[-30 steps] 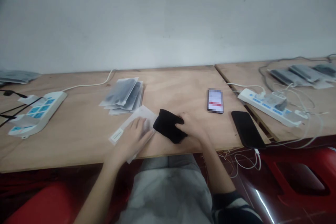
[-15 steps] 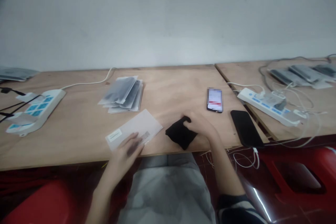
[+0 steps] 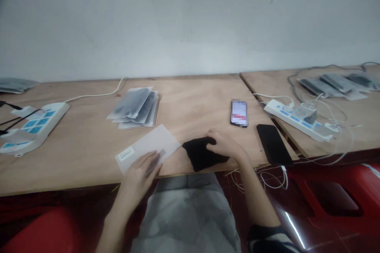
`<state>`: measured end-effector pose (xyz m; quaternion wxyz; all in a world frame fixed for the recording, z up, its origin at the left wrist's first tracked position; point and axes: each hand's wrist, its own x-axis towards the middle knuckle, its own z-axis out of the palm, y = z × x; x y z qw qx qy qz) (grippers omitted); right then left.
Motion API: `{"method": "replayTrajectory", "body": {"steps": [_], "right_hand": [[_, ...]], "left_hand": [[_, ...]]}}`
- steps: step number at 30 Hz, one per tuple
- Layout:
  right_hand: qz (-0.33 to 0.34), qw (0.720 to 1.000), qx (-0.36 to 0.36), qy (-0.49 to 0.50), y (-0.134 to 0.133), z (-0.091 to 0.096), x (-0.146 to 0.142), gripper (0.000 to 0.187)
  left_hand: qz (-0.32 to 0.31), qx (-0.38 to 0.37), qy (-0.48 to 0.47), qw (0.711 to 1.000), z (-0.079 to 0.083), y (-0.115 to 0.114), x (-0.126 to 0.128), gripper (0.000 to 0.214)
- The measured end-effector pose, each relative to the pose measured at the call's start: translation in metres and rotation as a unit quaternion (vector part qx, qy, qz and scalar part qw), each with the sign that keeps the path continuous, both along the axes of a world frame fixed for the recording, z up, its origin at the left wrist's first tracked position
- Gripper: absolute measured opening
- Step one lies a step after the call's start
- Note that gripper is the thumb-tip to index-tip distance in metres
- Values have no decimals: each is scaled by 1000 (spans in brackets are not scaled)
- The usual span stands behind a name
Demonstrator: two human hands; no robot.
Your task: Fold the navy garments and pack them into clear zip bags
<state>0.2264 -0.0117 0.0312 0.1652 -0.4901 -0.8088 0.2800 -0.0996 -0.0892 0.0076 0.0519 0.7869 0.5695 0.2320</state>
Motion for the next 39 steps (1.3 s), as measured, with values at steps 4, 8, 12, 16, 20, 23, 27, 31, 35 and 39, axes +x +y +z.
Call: {"method": "replayTrajectory", "body": {"steps": [4, 8, 12, 16, 20, 23, 27, 31, 35, 39], "right_hand": [[-12, 1000, -2, 24, -3, -5, 1, 26], [-30, 999, -3, 40, -5, -8, 1, 31], [-24, 999, 2, 43, -9, -5, 3, 28], [-6, 996, -3, 87, -18, 3, 11, 29], [-13, 989, -56, 133, -29, 8, 20, 27], [-27, 987, -60, 143, -33, 12, 22, 26], [-14, 987, -13, 157, -27, 16, 13, 32], [-14, 991, 16, 132, -14, 13, -2, 30], [13, 994, 39, 103, -6, 12, -15, 31], [1, 993, 75, 89, -8, 12, -29, 40]], "left_hand": [[35, -19, 8, 999, 3, -12, -16, 26], [68, -34, 31, 997, 9, -17, -17, 23], [89, -41, 67, 993, 17, -15, -7, 23], [58, 11, 21, 998, 26, 0, 16, 26], [-5, 22, -38, 999, 30, 34, 54, 27], [-91, -27, -63, 993, 27, 61, 78, 26], [-123, -77, -107, 984, 20, 80, 89, 35], [-136, -87, -132, 978, 19, 85, 80, 50], [-172, -79, -131, 973, 25, 88, 69, 62], [-200, -71, -121, 970, 28, 88, 70, 71]]}}
